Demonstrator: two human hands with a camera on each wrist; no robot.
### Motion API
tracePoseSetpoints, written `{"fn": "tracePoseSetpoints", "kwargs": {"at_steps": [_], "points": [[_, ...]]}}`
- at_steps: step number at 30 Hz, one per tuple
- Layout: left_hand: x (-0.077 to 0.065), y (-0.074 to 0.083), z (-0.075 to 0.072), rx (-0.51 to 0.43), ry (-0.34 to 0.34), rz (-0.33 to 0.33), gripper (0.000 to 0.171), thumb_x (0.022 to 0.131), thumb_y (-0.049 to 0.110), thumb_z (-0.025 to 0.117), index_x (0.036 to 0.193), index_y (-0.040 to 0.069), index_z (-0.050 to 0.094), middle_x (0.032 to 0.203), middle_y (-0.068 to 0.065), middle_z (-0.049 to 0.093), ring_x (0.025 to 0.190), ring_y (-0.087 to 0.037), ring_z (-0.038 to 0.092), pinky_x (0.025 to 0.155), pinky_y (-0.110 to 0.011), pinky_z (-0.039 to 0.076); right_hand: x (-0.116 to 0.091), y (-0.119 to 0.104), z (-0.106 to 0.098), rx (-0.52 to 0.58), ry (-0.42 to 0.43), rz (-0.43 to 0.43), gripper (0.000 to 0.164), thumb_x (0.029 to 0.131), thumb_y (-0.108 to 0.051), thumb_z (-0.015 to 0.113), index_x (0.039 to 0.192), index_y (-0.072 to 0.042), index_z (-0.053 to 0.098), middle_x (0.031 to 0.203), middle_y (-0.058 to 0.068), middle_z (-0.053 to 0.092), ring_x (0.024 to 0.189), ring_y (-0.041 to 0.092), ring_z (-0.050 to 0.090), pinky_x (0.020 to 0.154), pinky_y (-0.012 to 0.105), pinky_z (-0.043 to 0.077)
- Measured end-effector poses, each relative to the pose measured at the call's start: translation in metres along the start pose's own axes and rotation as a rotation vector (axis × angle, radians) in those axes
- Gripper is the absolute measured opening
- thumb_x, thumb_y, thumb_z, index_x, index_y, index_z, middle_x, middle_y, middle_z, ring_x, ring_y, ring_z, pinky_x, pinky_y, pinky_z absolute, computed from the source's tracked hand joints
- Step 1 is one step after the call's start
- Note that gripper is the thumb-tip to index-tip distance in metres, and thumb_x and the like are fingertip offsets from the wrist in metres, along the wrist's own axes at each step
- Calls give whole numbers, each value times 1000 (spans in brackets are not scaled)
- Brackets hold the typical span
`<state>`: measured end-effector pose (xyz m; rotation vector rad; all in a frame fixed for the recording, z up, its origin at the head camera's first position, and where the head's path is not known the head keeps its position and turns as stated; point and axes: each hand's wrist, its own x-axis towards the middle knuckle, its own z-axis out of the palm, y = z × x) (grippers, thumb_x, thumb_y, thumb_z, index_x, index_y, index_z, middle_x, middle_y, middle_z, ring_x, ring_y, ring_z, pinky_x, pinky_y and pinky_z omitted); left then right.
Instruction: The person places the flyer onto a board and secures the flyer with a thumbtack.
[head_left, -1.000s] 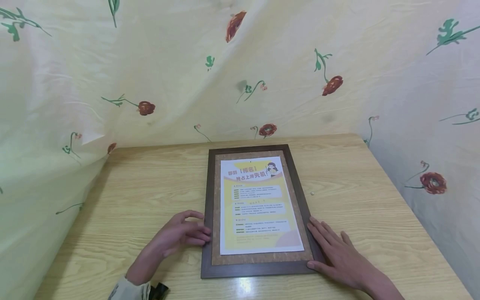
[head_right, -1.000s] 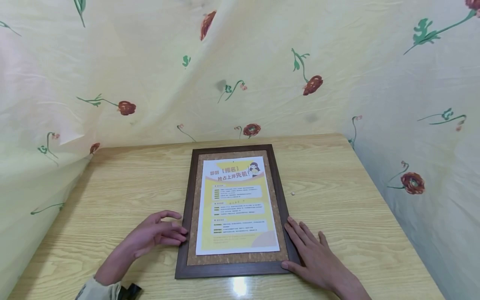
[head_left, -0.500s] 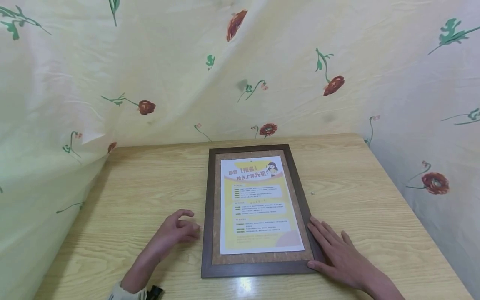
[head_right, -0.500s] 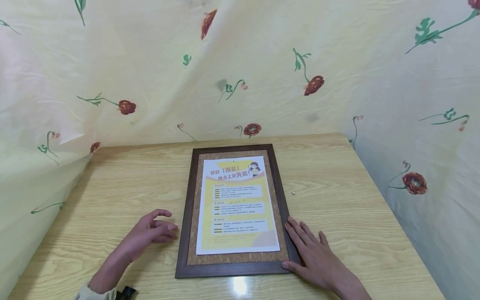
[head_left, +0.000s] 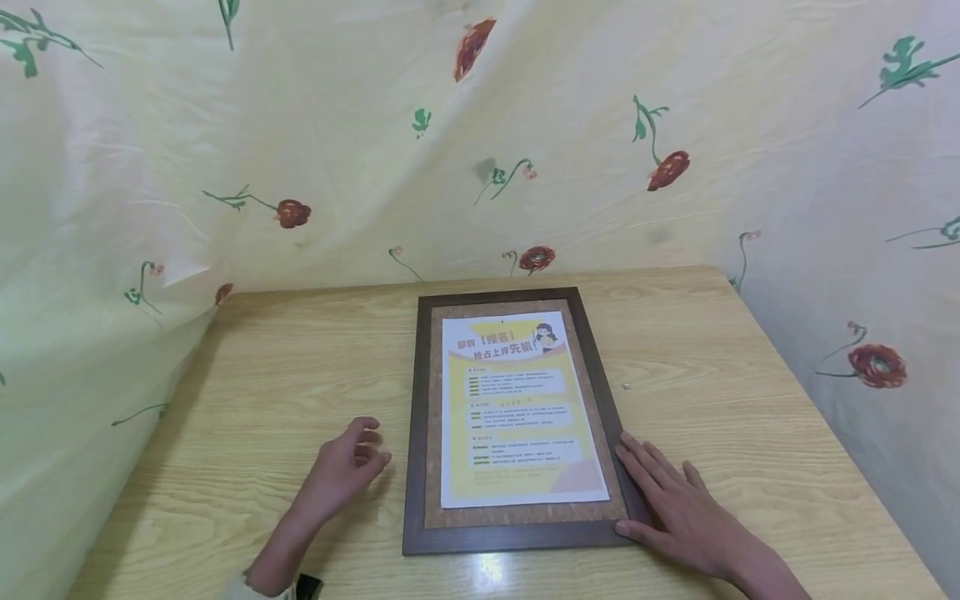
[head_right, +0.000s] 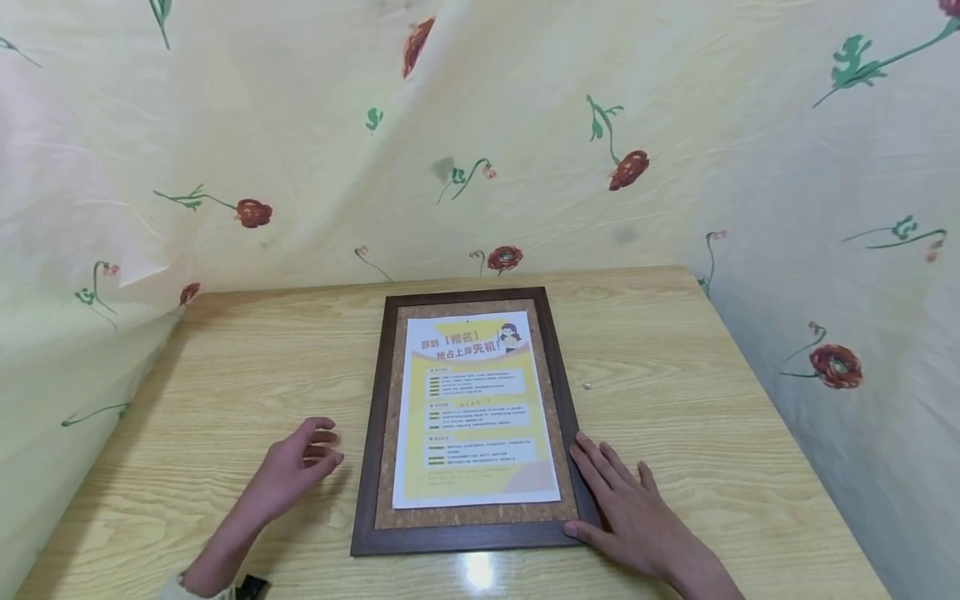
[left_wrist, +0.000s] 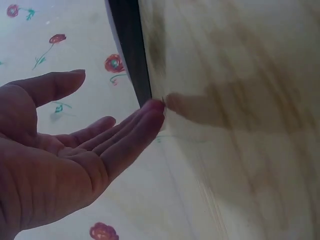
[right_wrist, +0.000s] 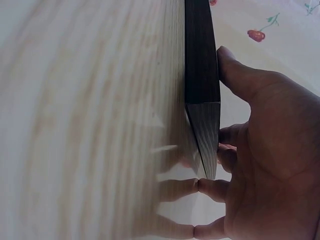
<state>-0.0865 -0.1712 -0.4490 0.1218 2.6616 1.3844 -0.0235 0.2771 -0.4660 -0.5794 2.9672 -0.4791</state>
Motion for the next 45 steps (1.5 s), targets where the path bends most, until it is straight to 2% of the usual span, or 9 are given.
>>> {"fn": "tracePoseSetpoints", "kwargs": {"at_steps": [4,9,12,19,23,30,45], "points": [[-1,1,4,92,-28,50,53,87,8,74,133,-3,50,127,-27,59,109,-40,62,90,-51,53,-1,0,1,-3,7,-7,88,89,-61,62,154,-10,33,161,7,25,141,43,30,96,77,27],[-5,3,8,193,-120,92,74,84,14,79,145,-1,41,146,-26,44,130,-42,46,104,-56,40,-1,1,1,-4,10,-8,88,89,-60,63,154,-9,33,161,7,25,141,43,30,96,77,27],[-7,4,9,269,-171,119,83,81,21,82,150,5,37,154,-25,32,137,-43,36,107,-58,36,-2,1,1,-1,11,-7,88,89,-60,63,154,-10,33,162,7,25,141,43,30,96,76,27],[-11,5,14,375,-266,190,97,76,36,85,154,12,33,161,-21,15,141,-44,28,107,-59,35,-1,2,2,-3,6,1,88,89,-61,62,155,-11,32,161,7,25,141,42,29,96,76,26],[-12,6,17,424,-299,220,105,73,46,85,156,13,30,163,-17,13,142,-42,27,110,-56,32,-1,2,2,-6,7,1,88,89,-60,63,155,-11,32,161,8,26,141,42,29,96,76,26],[-11,9,20,476,-340,251,112,68,58,83,156,15,29,163,-14,16,139,-47,28,108,-64,29,-1,2,2,3,15,-11,88,89,-59,64,155,-11,32,162,7,25,141,43,30,96,76,26],[-13,12,23,538,-343,270,97,70,56,82,152,21,41,162,-18,18,136,-54,28,101,-72,31,0,0,-1,-4,8,-12,87,89,-60,63,154,-10,34,161,7,25,141,43,30,96,76,27]]}}
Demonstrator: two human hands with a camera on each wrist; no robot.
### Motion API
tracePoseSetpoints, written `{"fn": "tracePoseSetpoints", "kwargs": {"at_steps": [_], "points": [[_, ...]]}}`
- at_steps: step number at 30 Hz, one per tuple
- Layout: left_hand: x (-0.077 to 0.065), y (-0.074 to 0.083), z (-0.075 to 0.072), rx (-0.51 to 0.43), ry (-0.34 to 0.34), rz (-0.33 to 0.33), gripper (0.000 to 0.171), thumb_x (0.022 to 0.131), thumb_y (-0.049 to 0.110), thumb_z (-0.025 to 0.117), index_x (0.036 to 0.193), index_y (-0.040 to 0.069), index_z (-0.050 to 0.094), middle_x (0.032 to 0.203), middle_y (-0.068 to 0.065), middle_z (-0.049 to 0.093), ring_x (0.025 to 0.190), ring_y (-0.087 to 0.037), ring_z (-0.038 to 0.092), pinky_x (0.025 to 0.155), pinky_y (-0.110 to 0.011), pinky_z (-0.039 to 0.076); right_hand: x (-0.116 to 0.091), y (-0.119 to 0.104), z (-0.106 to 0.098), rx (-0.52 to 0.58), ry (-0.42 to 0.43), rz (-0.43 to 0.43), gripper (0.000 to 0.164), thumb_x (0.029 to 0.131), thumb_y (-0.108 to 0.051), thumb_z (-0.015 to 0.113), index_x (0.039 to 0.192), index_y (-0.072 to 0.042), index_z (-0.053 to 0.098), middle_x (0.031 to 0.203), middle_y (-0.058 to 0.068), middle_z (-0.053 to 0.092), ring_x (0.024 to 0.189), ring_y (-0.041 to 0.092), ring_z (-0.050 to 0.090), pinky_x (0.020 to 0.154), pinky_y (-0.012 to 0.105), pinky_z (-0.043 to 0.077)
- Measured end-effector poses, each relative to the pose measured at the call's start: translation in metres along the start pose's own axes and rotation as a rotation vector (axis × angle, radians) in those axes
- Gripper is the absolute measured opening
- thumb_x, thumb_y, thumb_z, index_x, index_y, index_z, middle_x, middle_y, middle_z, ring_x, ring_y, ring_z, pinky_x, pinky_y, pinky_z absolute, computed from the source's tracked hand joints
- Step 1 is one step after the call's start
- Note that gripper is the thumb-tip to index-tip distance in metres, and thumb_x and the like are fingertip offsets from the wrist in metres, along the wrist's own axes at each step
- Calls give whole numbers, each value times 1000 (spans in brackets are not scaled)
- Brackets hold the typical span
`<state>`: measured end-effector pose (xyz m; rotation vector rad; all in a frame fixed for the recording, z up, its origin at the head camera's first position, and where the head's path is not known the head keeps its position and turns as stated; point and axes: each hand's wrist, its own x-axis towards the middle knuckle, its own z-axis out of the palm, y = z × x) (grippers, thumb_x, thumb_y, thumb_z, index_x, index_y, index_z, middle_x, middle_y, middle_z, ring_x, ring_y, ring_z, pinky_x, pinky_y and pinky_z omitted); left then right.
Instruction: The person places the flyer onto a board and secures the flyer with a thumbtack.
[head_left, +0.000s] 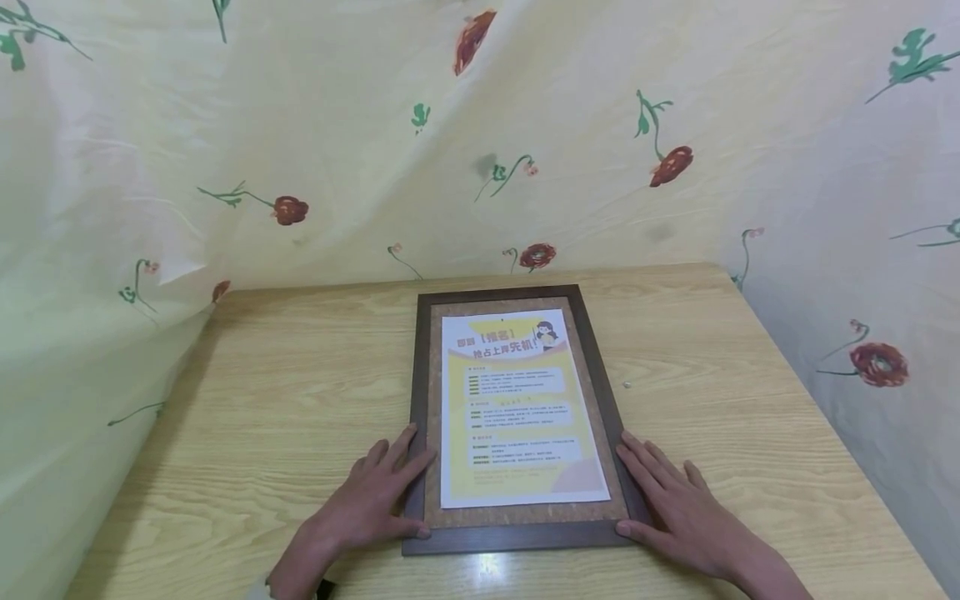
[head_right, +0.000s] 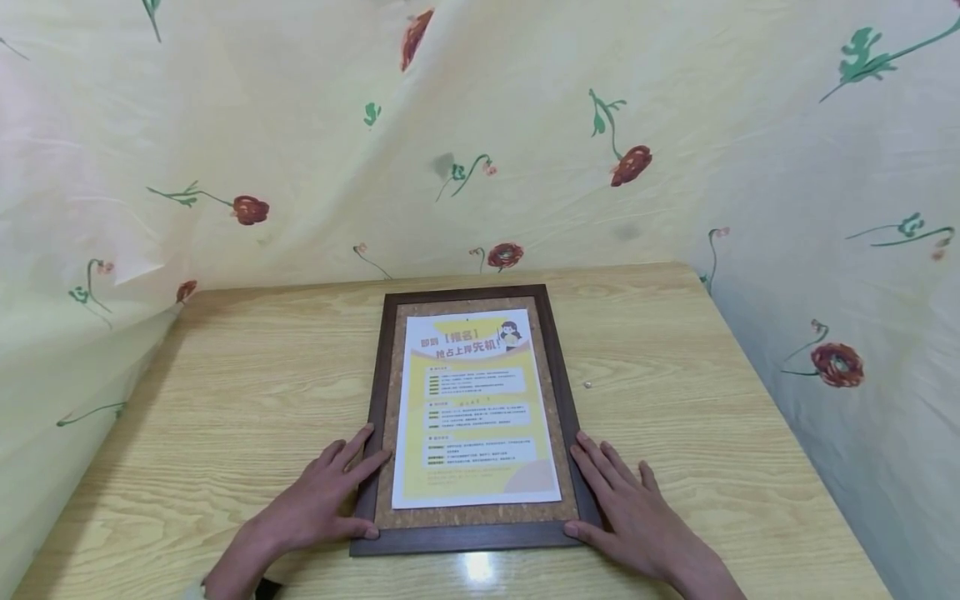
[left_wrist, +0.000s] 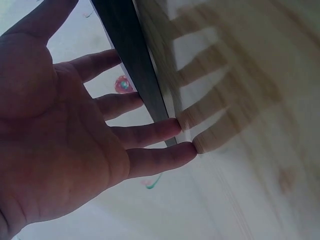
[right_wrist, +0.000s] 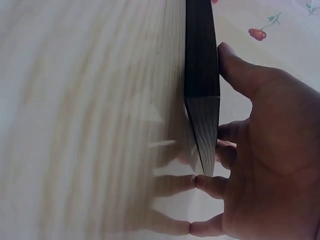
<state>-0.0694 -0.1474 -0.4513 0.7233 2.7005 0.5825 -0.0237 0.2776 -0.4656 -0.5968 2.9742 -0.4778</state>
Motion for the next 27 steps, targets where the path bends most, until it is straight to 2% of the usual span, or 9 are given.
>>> {"fn": "tracePoseSetpoints", "kwargs": {"at_steps": [8,14,18,22,27], "points": [[0,-1,1,-4,-4,4,96,71,57,80,151,20,42,162,-18,17,136,-55,26,101,-72,30,4,0,-11,42,-63,9,86,89,-62,61,153,-10,36,161,8,26,140,41,32,95,77,30],[0,0,0,-7,-14,-10,96,71,57,80,151,21,43,162,-17,17,137,-56,25,102,-71,29,16,4,-30,101,-107,0,74,90,-58,61,146,-10,49,154,14,38,134,38,44,94,73,35],[0,0,0,-2,-14,-9,95,71,58,80,150,21,44,162,-18,17,136,-56,26,102,-72,30,25,8,-43,129,-68,-39,61,92,-44,67,138,-6,57,145,20,48,124,41,53,95,67,41],[1,1,-1,2,-17,-5,95,71,58,79,150,21,44,162,-19,17,135,-58,26,101,-72,31,33,14,-54,125,-11,-47,55,93,-35,70,134,0,59,138,22,55,121,41,56,94,57,48],[0,2,-3,1,-19,-6,95,71,57,80,150,20,44,162,-20,17,135,-59,26,100,-73,30,45,23,-67,113,27,-27,52,95,-29,68,133,3,57,135,25,56,121,45,54,95,58,46]]}}
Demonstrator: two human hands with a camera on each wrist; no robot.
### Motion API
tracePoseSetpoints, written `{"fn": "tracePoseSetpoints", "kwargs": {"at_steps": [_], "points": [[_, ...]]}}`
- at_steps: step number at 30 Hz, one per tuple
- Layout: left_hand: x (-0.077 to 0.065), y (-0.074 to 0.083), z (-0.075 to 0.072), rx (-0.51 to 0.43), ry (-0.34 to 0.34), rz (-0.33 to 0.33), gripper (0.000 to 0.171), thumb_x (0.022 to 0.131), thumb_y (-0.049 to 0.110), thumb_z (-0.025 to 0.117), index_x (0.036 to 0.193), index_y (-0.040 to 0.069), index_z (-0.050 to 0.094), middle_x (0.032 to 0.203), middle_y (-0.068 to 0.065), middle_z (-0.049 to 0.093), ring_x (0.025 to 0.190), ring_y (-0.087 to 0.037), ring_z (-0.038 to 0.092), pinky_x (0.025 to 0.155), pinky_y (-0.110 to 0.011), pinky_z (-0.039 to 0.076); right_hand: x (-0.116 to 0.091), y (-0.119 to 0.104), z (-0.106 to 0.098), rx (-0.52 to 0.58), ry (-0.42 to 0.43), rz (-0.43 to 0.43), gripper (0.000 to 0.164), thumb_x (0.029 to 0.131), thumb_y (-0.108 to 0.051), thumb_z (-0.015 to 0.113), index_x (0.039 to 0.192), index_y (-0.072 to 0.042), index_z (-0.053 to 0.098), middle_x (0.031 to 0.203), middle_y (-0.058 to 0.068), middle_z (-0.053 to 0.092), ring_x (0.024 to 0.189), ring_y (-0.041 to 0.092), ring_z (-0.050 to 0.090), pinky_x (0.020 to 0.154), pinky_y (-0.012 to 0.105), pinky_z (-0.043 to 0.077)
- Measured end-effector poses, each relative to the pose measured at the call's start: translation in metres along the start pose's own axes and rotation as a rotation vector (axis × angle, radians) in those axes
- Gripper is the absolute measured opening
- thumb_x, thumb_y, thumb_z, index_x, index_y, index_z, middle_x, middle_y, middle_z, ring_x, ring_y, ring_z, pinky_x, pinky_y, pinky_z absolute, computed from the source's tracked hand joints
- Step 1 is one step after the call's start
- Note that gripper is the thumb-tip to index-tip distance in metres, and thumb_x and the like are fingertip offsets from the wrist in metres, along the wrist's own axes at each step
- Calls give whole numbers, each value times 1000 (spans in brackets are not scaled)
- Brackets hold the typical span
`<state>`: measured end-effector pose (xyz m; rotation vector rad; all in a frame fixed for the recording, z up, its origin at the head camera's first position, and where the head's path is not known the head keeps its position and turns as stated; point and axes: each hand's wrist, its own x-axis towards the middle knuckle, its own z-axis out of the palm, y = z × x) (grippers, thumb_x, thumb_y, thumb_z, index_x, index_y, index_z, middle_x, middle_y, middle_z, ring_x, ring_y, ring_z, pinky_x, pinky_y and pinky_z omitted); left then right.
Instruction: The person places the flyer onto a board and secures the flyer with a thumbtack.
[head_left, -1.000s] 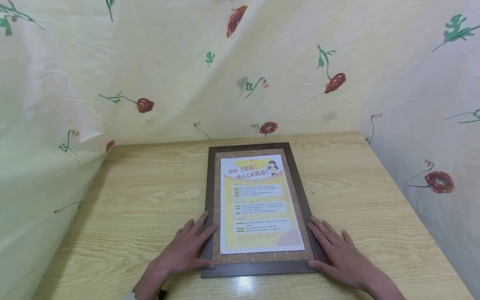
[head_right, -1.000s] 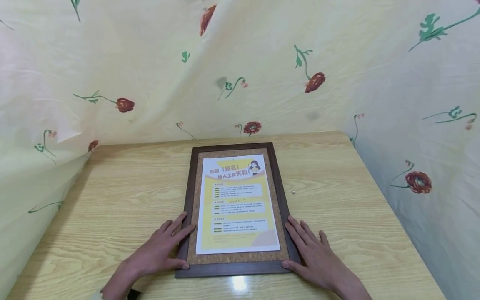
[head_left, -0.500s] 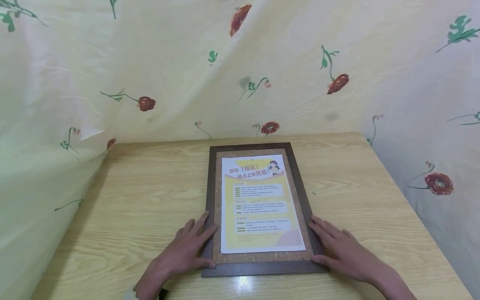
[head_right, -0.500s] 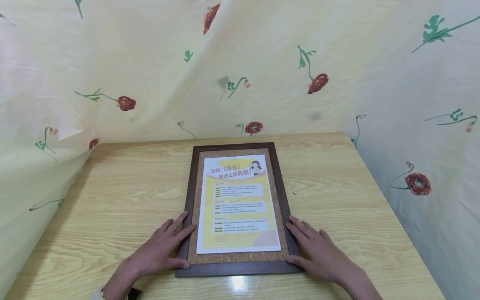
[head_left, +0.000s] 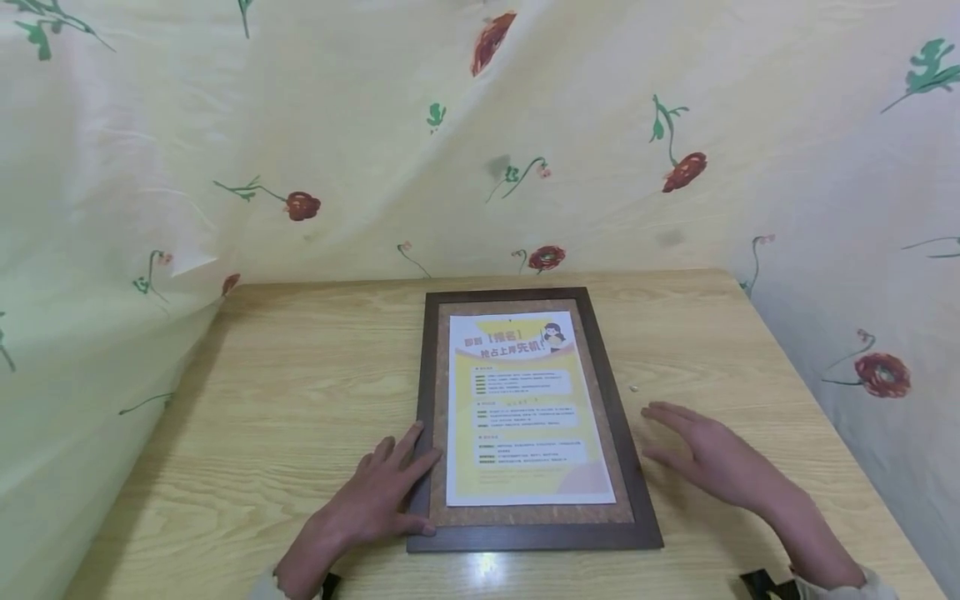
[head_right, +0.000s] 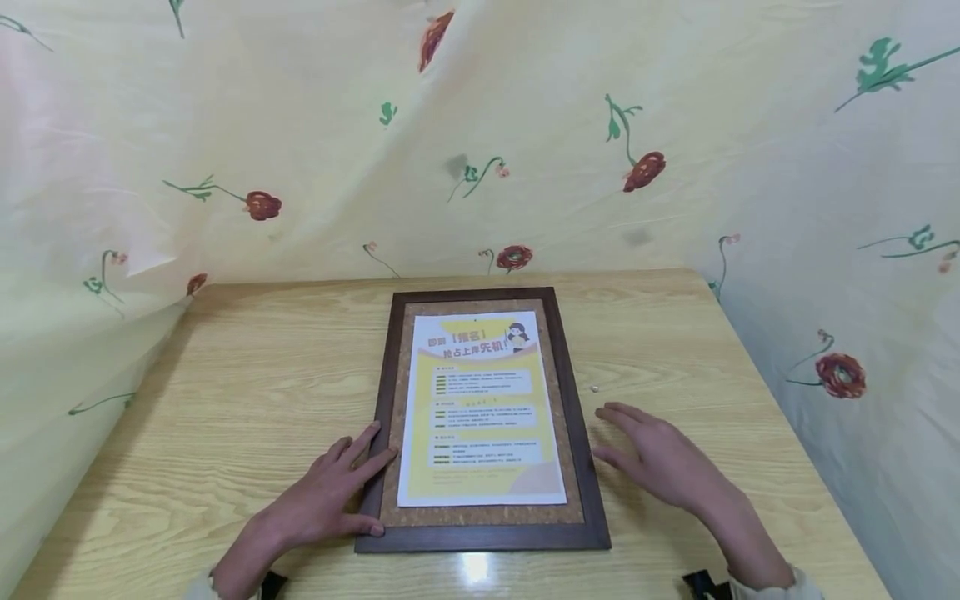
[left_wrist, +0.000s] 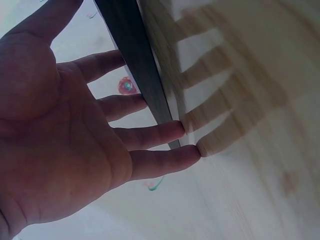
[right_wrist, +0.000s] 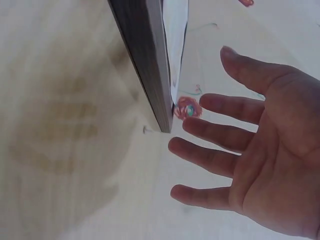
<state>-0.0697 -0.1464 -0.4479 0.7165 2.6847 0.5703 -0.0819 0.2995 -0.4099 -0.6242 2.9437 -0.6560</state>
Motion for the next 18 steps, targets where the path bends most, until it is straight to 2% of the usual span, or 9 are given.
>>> {"fn": "tracePoseSetpoints", "kwargs": {"at_steps": [10,18], "points": [[0,-1,1,13,8,15,95,71,57,80,150,18,44,161,-20,18,135,-57,28,99,-73,32,24,15,-17,-4,77,-9,51,95,-23,68,134,6,53,136,32,51,122,52,48,94,65,41],[1,-1,1,11,0,7,95,71,57,80,150,18,44,161,-20,18,135,-57,27,99,-74,32,46,31,-15,74,111,-18,55,94,-22,69,136,8,49,141,33,43,127,54,39,95,69,36]]}}
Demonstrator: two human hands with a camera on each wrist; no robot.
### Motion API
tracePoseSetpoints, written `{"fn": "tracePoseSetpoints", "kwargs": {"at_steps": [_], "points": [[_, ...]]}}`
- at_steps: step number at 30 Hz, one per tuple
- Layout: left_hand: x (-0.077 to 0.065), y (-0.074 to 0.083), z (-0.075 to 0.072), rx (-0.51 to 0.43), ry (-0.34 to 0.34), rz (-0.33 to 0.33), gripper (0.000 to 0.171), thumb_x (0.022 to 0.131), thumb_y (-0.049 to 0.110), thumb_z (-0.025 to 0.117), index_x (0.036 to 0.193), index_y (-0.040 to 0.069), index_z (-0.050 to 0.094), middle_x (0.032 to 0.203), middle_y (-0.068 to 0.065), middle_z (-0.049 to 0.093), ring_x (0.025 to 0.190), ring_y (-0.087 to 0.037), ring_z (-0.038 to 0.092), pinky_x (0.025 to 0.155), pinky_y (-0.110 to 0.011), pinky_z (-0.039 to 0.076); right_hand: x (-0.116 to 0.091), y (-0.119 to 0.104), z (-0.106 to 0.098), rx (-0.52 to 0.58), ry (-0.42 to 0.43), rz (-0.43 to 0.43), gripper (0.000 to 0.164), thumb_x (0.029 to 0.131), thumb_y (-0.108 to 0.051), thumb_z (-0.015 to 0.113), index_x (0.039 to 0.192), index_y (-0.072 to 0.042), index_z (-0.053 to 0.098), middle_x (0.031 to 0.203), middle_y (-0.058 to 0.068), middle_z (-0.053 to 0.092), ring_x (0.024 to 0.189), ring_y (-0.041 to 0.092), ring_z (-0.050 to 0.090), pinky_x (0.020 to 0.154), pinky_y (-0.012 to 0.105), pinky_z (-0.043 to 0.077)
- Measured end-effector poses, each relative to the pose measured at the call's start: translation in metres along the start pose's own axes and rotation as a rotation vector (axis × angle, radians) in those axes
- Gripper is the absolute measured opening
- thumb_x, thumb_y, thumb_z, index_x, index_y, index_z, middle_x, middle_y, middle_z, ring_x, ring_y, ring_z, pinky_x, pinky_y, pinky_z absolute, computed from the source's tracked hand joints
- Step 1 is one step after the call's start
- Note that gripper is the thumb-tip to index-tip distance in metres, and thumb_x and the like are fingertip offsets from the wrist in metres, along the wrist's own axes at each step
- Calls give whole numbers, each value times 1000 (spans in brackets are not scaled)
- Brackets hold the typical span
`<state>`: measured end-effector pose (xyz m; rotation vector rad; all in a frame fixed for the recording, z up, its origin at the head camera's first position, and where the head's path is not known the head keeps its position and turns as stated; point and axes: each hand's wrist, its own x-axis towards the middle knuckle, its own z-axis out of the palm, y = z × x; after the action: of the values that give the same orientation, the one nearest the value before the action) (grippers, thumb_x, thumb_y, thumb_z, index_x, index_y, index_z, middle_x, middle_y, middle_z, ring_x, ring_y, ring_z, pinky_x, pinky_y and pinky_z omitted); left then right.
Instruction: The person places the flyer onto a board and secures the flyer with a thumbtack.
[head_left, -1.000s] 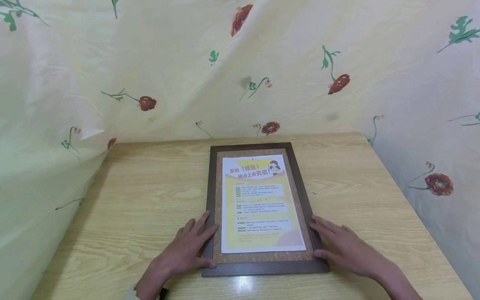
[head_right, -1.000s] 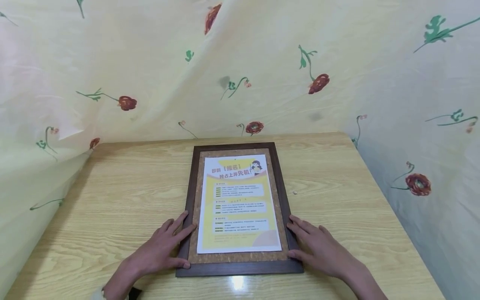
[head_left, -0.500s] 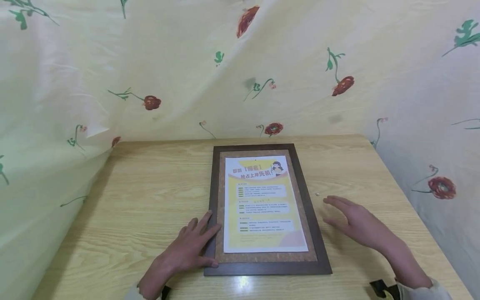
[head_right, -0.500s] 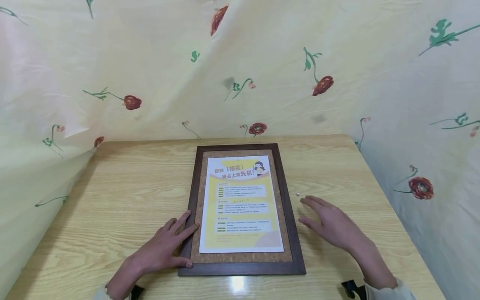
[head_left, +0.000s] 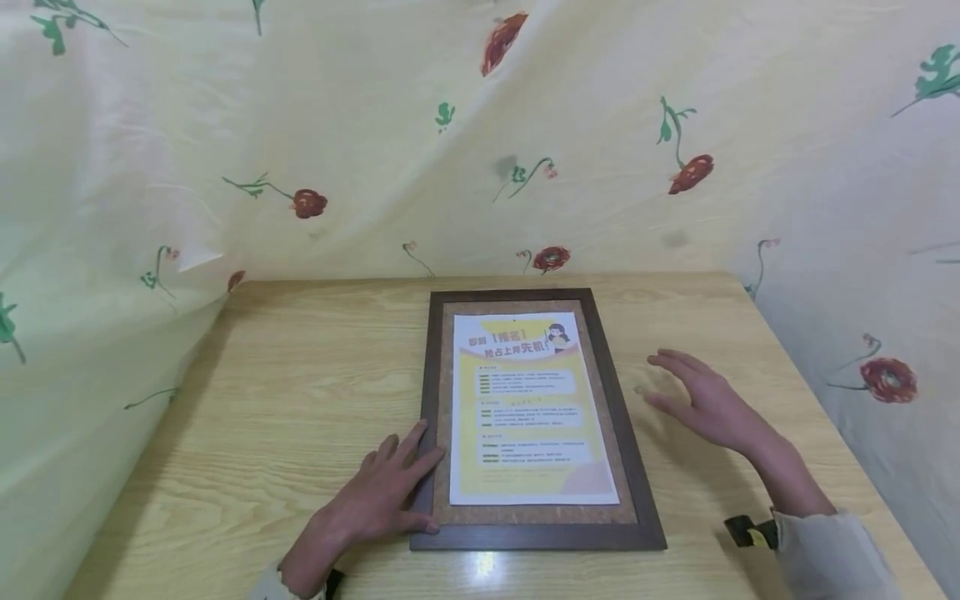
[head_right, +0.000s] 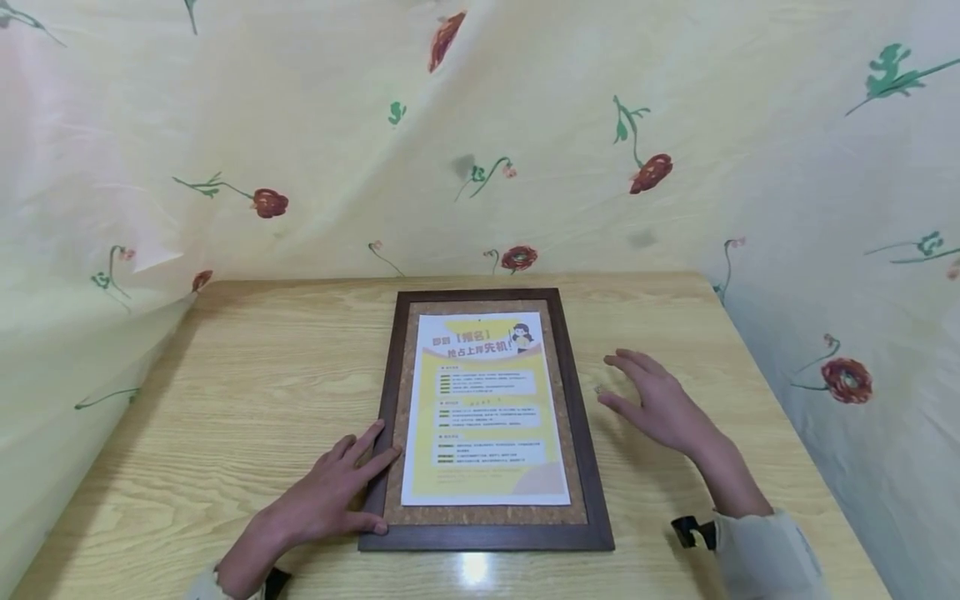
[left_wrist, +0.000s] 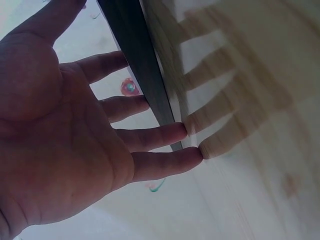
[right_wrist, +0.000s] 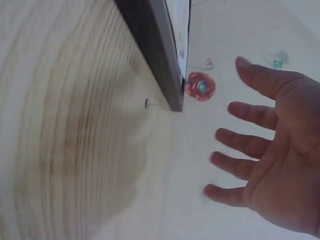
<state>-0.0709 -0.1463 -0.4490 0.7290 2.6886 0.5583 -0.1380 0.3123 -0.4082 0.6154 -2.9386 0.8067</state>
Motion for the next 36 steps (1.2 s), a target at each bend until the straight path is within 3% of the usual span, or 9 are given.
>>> {"fn": "tracePoseSetpoints", "kwargs": {"at_steps": [5,11,36], "points": [[0,0,0,-12,-2,-7,95,71,57,80,150,19,44,161,-20,18,136,-57,27,99,-74,31,12,11,6,52,18,-15,59,91,-21,73,137,8,48,144,33,38,130,54,36,95,71,35],[0,0,0,-6,-1,-7,95,71,57,80,150,19,44,161,-19,18,136,-55,27,101,-72,30,16,19,13,98,-56,39,60,95,-26,68,139,7,46,148,33,34,132,54,32,98,71,32],[1,0,1,1,-2,-16,96,70,57,81,150,19,44,162,-19,18,136,-57,26,101,-73,30,17,45,30,93,-90,30,57,91,-18,73,133,11,50,142,39,36,129,58,34,100,71,31]]}}
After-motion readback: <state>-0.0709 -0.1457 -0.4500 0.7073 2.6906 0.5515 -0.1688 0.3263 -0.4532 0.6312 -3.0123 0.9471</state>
